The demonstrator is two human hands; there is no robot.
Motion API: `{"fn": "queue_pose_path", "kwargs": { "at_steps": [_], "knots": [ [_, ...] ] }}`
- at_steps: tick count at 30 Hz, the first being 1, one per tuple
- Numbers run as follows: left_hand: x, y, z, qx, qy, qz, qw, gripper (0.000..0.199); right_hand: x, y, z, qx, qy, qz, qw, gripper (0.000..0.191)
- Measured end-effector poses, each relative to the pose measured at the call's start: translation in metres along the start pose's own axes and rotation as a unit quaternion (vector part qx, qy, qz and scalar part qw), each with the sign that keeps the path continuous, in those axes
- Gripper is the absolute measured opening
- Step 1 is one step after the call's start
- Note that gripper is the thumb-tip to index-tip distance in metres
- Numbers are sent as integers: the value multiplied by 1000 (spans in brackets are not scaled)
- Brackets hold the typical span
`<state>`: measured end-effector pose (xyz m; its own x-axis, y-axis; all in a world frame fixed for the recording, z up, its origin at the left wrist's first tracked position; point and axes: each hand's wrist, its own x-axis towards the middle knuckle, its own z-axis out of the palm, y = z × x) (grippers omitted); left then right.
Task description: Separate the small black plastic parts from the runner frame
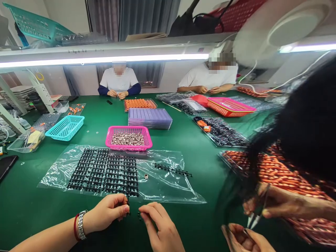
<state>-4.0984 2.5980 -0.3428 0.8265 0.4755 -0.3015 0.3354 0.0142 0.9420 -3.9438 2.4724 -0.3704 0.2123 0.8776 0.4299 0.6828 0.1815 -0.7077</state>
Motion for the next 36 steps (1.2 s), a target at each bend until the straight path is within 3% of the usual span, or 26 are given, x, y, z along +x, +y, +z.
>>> {"fn": "queue_pose_path", "kwargs": {
  "at_steps": [5, 11, 13, 15, 17, 19, 21, 24, 28, 36],
  "knots": [
    [-4, 5, 3, 69, 7, 38, 997, 22, 2, -14, -1, 127, -82, 87, 985, 15],
    [-7, 11, 5, 114, 4, 46, 992, 27, 2, -18, 4, 114, -92, 81, 986, 19],
    [-8, 11, 6, 93, -13, 31, 995, 32, 0, -17, 5, 84, -69, 34, 993, 16],
    [-8, 11, 7, 40, -42, -2, 998, 38, -2, -16, 7, 32, -25, -60, 997, 12],
    [-8, 11, 9, -12, -78, -38, 996, 43, -3, -14, 7, -42, 12, -169, 985, 16],
    [-9, 11, 10, -19, -92, -55, 994, 43, -4, -12, 7, -95, 23, -230, 968, 21],
    [-9, 12, 9, 24, -67, -40, 997, 38, -4, -9, 4, -96, 29, -215, 972, 19],
    [-9, 13, 6, 94, 5, 12, 995, 31, -4, -2, -5, -58, 33, -119, 991, 12],
    [-7, 13, -1, 115, 64, 45, 990, 28, -6, 10, -16, -63, -12, -48, 997, 10],
    [-2, 10, -6, 123, 93, 45, 987, 28, -6, 14, -2, -88, -43, -50, 994, 17]
  ]
}}
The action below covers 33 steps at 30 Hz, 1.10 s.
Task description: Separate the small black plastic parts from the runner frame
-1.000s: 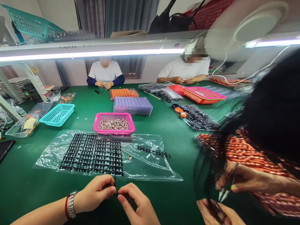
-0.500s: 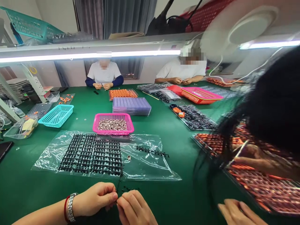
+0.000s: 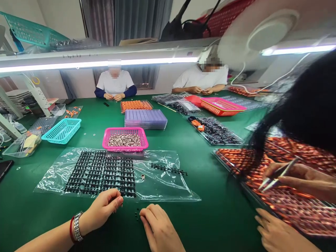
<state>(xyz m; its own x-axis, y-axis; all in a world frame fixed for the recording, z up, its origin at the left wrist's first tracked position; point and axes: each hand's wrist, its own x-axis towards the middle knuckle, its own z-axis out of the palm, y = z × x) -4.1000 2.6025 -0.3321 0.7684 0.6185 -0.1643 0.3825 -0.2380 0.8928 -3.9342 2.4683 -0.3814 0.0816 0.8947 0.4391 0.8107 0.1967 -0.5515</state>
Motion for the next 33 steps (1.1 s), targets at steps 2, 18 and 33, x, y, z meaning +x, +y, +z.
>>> {"fn": "queue_pose_path", "kwargs": {
  "at_steps": [2, 18, 33],
  "knots": [
    [1, 0, 0, 2, 2, -2, 1000, 28, 0, 1, 1, -2, 3, 1, 1000, 17],
    [2, 1, -1, 12, 20, 3, 1000, 29, -4, 0, 0, 26, -75, 51, 996, 15],
    [3, -1, -1, 10, 26, -1, 1000, 30, 7, -5, 2, 22, -92, 59, 994, 26]
  ]
}}
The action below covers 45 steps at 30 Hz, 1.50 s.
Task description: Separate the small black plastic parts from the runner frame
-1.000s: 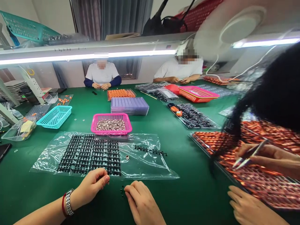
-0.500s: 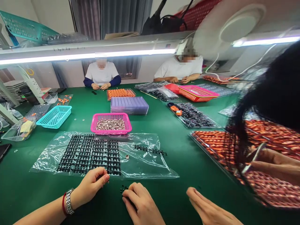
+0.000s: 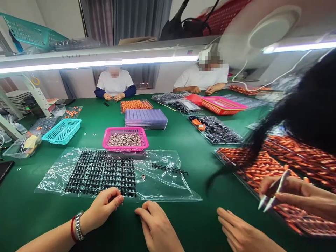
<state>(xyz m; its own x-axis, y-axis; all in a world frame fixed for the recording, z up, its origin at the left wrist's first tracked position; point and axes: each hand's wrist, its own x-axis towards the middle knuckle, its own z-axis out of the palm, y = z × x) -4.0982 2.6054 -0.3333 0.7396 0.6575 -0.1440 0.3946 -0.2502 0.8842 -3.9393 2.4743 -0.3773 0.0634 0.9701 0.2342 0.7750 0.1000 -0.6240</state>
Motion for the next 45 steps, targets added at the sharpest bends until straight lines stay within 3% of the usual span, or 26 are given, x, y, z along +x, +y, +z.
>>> {"fn": "queue_pose_path", "kwargs": {
  "at_steps": [7, 13, 27, 45],
  "knots": [
    [-1, 1, 0, 4, -1, -1, 1000, 29, -7, 8, -13, 16, 45, 28, 998, 20],
    [-1, 1, 0, 8, -3, -5, 1000, 29, -9, 10, -13, 14, 11, 37, 999, 18],
    [0, 2, 1, 15, -4, 3, 1000, 32, -14, 16, -16, 8, 32, 47, 998, 19],
    [0, -1, 1, 5, 0, 0, 1000, 32, -14, 14, -15, 19, -1, 55, 998, 19]
  ]
}}
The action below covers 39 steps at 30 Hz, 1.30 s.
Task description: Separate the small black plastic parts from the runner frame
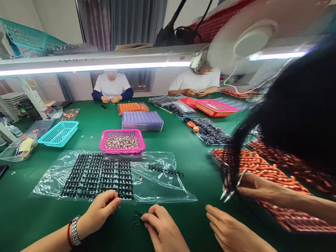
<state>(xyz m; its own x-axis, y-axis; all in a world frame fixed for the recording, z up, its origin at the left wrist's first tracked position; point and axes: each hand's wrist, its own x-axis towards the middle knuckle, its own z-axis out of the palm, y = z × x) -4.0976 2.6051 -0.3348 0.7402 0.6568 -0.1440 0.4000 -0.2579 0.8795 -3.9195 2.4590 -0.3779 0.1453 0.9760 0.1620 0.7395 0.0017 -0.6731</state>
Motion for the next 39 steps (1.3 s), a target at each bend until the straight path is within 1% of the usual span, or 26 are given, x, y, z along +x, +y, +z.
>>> {"fn": "queue_pose_path", "kwargs": {
  "at_steps": [7, 11, 15, 18, 21, 25, 27, 29, 33, 36, 39],
  "knots": [
    [0, -1, 1, 5, 0, 0, 1000, 33, 5, -7, -1, 0, 12, -10, 1000, 17],
    [0, -2, 1, -1, 2, 0, 1000, 33, 6, -7, 4, -6, 2, -7, 1000, 18],
    [0, -1, 0, -7, -1, -2, 1000, 33, 5, -6, 2, 7, 12, -6, 1000, 14],
    [-1, -2, 1, -4, 2, 2, 1000, 34, 19, -3, -5, 11, 48, -1, 999, 16],
    [0, -5, 1, -5, 5, 3, 1000, 35, 48, 1, -12, -11, 93, 8, 996, 18],
    [2, -8, 1, -7, 6, 5, 1000, 36, 86, 5, -10, -35, 92, 3, 995, 31],
    [2, -8, 1, -3, 10, 10, 1000, 36, 97, 7, -6, -37, 90, 1, 995, 31],
    [2, -7, 0, 1, 14, 13, 1000, 35, 100, 10, -3, -36, 92, -1, 995, 30],
    [0, -5, 1, 6, 13, 13, 1000, 33, 98, 13, -1, -24, 92, -2, 996, 27],
    [0, -5, 1, 12, 15, 7, 1000, 33, 97, 15, -1, -10, 95, 9, 995, 26],
    [1, -5, 0, 23, 23, 9, 999, 33, 98, 17, -1, 5, 104, 20, 994, 20]
  ]
}}
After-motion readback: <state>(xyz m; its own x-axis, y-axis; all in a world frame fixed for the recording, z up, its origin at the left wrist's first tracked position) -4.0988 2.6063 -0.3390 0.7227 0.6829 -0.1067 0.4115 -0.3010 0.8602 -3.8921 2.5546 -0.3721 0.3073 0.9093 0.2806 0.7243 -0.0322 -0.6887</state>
